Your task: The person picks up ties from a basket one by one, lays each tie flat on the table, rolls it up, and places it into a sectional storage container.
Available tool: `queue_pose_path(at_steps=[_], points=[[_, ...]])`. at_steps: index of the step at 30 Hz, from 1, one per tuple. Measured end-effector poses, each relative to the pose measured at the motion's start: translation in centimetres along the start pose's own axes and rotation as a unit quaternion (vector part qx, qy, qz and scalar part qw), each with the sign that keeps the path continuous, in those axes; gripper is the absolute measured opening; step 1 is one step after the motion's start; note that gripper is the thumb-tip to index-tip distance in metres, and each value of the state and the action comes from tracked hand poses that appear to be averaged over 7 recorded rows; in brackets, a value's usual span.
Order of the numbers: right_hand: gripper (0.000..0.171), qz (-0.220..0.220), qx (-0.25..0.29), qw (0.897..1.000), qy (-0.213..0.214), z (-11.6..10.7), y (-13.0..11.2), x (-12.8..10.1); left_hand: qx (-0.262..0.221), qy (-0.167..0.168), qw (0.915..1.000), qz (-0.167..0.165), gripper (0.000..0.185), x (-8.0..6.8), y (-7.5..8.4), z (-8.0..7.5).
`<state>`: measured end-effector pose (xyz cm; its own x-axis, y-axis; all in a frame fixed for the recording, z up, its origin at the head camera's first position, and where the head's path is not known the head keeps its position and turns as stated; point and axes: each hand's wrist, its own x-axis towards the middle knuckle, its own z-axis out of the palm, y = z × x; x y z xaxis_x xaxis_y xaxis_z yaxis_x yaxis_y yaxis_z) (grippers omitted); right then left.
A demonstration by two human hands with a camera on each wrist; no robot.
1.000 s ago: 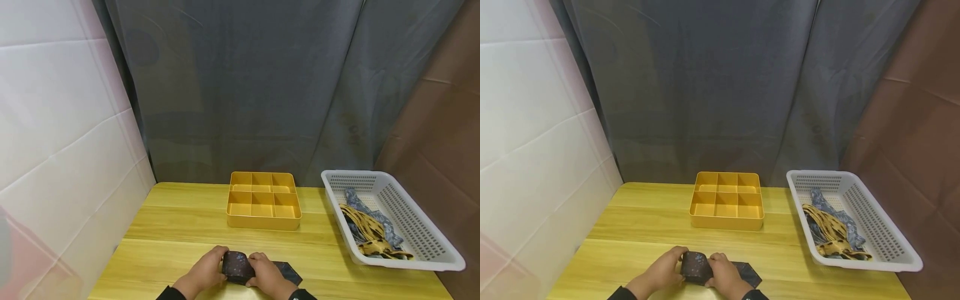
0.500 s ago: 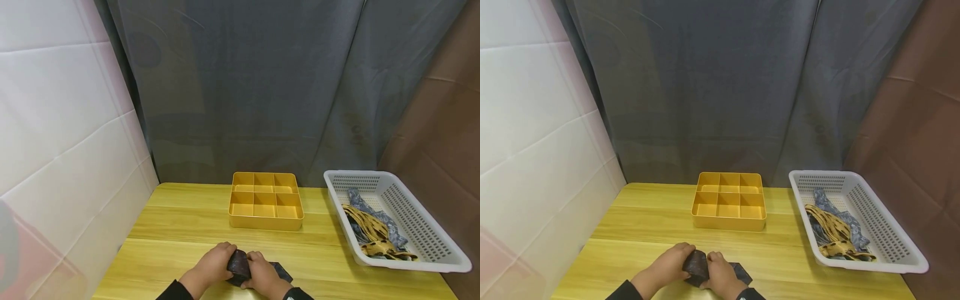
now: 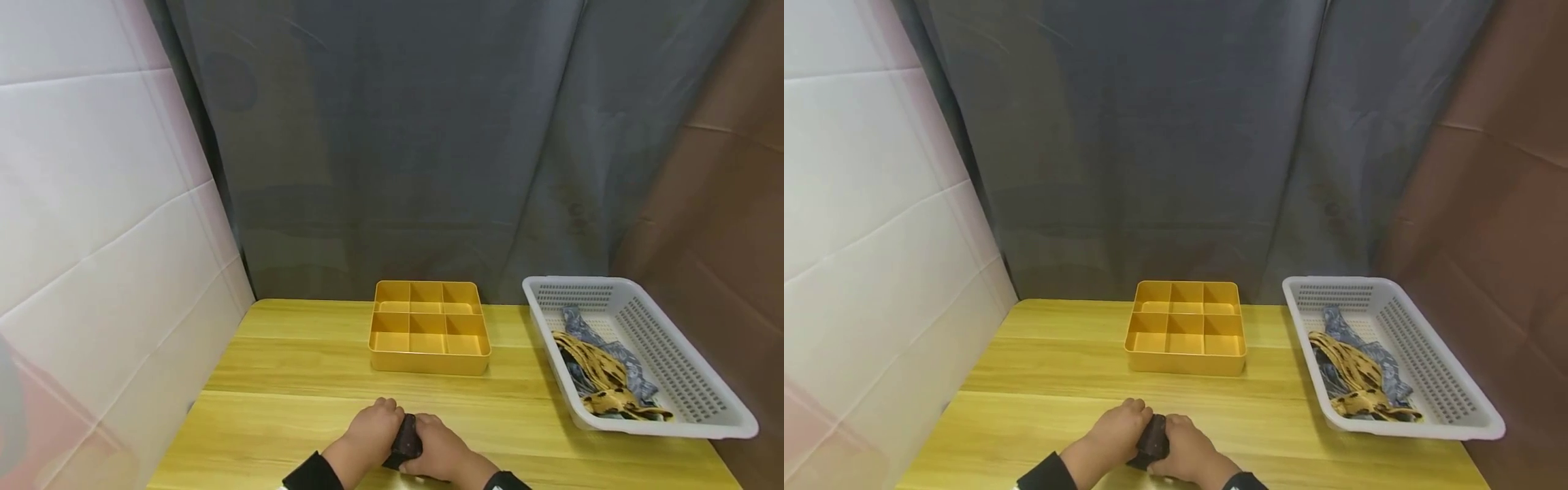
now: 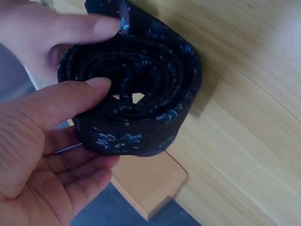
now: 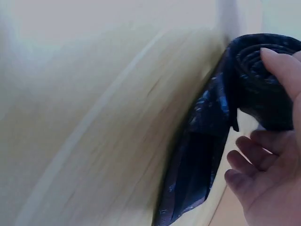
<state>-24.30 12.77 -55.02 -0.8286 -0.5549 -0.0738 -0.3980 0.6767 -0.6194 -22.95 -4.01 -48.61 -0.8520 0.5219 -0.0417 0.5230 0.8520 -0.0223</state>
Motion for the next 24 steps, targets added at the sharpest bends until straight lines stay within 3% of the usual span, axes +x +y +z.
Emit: queue_pose_path(at_steps=[5, 10, 14, 18, 24], points=[[0.078, 0.004, 0.040, 0.999, 0.028, -0.9, -1.2, -0.6, 0.045, -0.005, 0.9990, -0.004, 0.034, 0.1, 0.4, 0.0], [0.064, -0.013, -0.013, 0.998, 0.058, -1.3, -2.1, -0.9, 0.053, 0.009, 0.9986, 0.003, 0.034, 0.3, 0.6, 0.4], [0.056, -0.005, -0.052, 0.997, 0.065, -1.3, -2.4, -1.0, 0.017, 0.006, 0.9998, 0.007, 0.039, 0.2, 0.3, 0.8], [0.054, 0.013, -0.056, 0.997, 0.059, -1.3, -2.2, -1.3, -0.038, -0.003, 0.9993, -0.001, 0.051, 0.0, -0.5, 1.5], [0.057, 0.028, -0.059, 0.996, 0.053, -1.2, -1.5, -1.5, -0.081, -0.003, 0.9967, -0.005, 0.063, -0.5, -1.7, 2.6]])
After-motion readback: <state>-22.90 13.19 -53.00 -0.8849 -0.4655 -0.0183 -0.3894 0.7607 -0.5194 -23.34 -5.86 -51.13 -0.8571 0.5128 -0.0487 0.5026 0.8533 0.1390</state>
